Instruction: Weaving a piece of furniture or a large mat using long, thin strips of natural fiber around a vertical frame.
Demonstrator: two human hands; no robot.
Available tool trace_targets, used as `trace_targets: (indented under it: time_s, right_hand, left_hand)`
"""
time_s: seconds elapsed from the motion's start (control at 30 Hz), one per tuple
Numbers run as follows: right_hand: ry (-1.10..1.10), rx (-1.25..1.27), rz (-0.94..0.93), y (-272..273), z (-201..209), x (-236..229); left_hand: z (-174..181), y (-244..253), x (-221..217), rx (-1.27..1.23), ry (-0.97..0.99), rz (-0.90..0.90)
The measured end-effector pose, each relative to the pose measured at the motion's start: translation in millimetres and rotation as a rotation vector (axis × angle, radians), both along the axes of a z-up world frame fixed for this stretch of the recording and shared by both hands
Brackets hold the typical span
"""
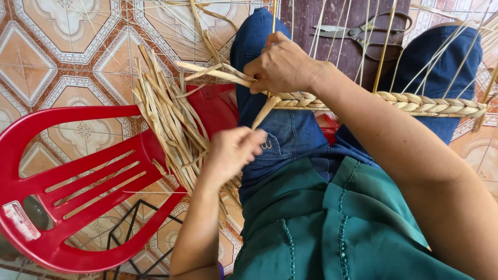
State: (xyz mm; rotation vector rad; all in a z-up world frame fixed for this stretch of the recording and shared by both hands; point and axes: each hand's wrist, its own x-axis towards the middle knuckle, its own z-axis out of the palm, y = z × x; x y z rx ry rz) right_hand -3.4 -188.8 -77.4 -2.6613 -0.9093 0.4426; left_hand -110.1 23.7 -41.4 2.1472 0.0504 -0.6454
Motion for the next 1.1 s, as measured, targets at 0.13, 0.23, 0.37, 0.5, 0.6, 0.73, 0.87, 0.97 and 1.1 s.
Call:
trace_targets:
  time_s: [0.13,0.23,0.37,0.5,0.6,0.73,0.87,0.97,1.1]
  right_hand:
    - [0.038,0.169,-0.071,-2,-11,0]
    - [0.01,0.243,-0.085,-7,-10,-1]
    - [0.004,0.275,-0.105,-4,-12,0]
    - [-0.049,0.377,-0.126,-7,-19,0]
    - [-0.04,0.46,-0.147,-5,-17,-1]
    - [0.011,0.568,-0.168,-4,-1,-3]
    - [0.017,0.615,-0.179,-10,18,-12]
    - [-0.002,0.659,-0.192,-16,24,-19]
    - [-0.027,0.701,-0.206,-20,19,-25]
  left_hand:
    - [-37,-28,-26,-0.269,-0.158,0.062]
    - [-51,-51,-29,-0.533,-0.283,0.314]
    - [-58,-64,-12,-0.603,-0.182,0.405]
    - [-67,-66,4,-0.674,-0.082,0.532]
    - [-80,-57,11,-0.794,0.036,0.613]
    - [-82,-53,20,-0.917,0.17,0.697]
    - [-96,-60,20,-0.962,0.234,0.777]
    - [-112,-66,16,-1.083,0.337,0.854]
    - [-98,-70,15,-1.207,0.502,0.802]
